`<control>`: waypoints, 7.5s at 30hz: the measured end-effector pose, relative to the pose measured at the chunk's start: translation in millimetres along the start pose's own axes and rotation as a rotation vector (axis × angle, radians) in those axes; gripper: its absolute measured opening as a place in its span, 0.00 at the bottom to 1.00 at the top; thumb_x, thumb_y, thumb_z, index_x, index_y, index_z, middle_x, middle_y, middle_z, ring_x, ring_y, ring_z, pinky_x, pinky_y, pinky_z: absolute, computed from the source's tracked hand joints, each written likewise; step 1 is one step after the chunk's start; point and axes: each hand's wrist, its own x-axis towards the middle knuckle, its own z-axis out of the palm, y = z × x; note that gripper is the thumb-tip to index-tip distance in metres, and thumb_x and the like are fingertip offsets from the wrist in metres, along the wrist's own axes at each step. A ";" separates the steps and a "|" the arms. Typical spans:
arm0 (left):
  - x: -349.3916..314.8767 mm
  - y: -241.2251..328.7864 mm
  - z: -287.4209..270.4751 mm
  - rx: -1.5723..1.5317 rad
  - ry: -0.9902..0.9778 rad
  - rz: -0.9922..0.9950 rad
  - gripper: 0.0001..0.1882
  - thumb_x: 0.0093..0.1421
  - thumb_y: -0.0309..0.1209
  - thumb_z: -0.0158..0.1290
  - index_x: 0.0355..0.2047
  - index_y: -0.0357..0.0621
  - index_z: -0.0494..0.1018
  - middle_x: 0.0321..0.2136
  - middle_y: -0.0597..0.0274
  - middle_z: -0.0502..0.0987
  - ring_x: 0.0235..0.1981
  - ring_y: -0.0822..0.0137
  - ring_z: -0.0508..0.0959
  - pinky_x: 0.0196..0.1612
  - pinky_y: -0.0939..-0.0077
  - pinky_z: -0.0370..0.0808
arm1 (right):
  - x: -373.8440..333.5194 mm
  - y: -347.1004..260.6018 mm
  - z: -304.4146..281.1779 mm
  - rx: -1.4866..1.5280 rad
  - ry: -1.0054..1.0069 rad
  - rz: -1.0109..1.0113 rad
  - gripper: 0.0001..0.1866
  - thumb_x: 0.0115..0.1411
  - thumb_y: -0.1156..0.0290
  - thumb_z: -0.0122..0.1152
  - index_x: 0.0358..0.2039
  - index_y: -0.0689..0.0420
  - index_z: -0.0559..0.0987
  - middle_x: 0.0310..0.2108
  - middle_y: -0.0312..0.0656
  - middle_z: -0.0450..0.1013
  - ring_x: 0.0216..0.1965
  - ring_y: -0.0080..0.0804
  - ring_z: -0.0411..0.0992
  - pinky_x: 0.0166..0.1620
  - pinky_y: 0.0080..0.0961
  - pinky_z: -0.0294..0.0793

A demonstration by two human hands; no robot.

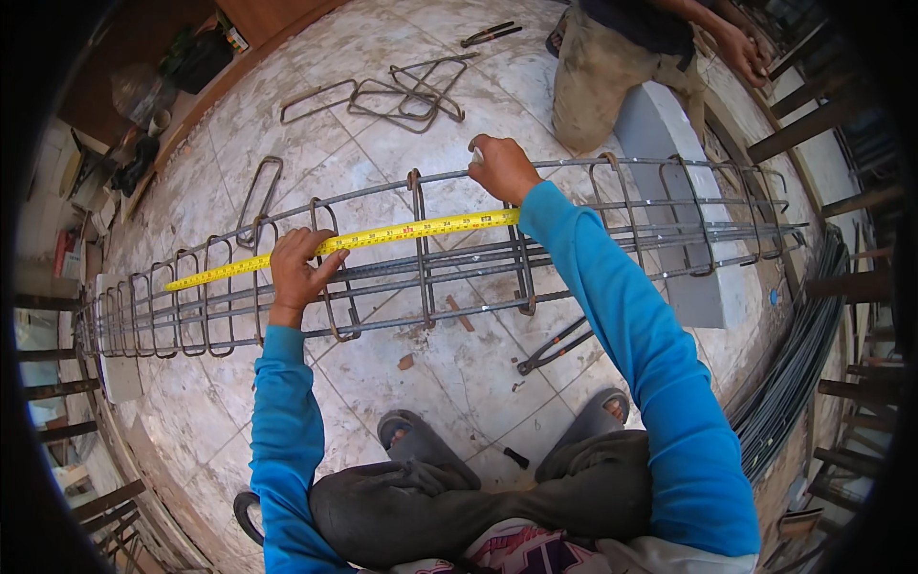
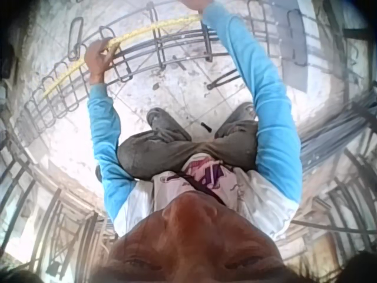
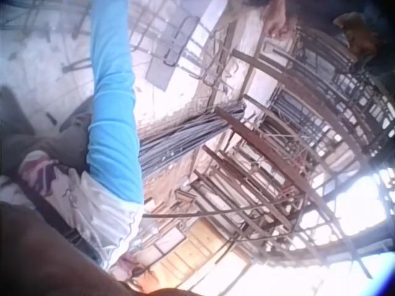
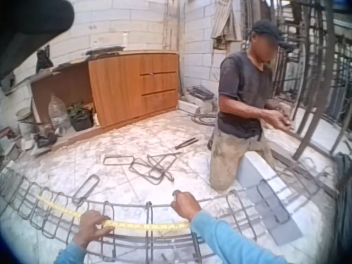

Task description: The person marks locations on a steel rebar cage using a piece of chalk and a yellow measuring tape, then secures rebar intersections by hand using wire and pliers.

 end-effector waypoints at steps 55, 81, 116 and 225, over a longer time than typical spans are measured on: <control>-95.9 109.0 23.6 -0.005 -0.245 0.001 0.17 0.51 0.45 0.64 0.28 0.45 0.75 0.21 0.61 0.71 0.25 0.59 0.71 0.29 0.64 0.65 | -152.7 97.9 -117.8 0.627 0.292 0.452 0.22 0.57 0.68 0.63 0.50 0.65 0.74 0.23 0.36 0.73 0.16 0.17 0.65 0.18 0.17 0.65; -96.4 103.4 21.3 0.020 -0.208 0.007 0.17 0.49 0.42 0.66 0.28 0.44 0.74 0.22 0.60 0.71 0.25 0.57 0.71 0.28 0.64 0.65 | -149.8 60.1 -88.2 0.644 0.054 0.340 0.20 0.59 0.67 0.63 0.51 0.59 0.75 0.26 0.34 0.73 0.18 0.15 0.66 0.20 0.15 0.67; -96.8 102.6 18.2 0.028 -0.197 0.010 0.16 0.48 0.41 0.66 0.27 0.45 0.75 0.20 0.61 0.71 0.23 0.60 0.70 0.27 0.66 0.66 | -185.0 -27.8 -13.7 0.183 -0.163 -0.019 0.19 0.55 0.69 0.62 0.47 0.62 0.73 0.24 0.59 0.74 0.23 0.51 0.73 0.30 0.42 0.72; -101.0 101.4 23.6 -0.007 -0.143 -0.023 0.18 0.48 0.44 0.66 0.26 0.44 0.75 0.21 0.61 0.71 0.24 0.60 0.70 0.27 0.66 0.66 | -93.7 26.1 -87.5 0.335 -0.125 0.300 0.28 0.61 0.60 0.57 0.57 0.64 0.69 0.35 0.46 0.75 0.27 0.25 0.70 0.25 0.21 0.69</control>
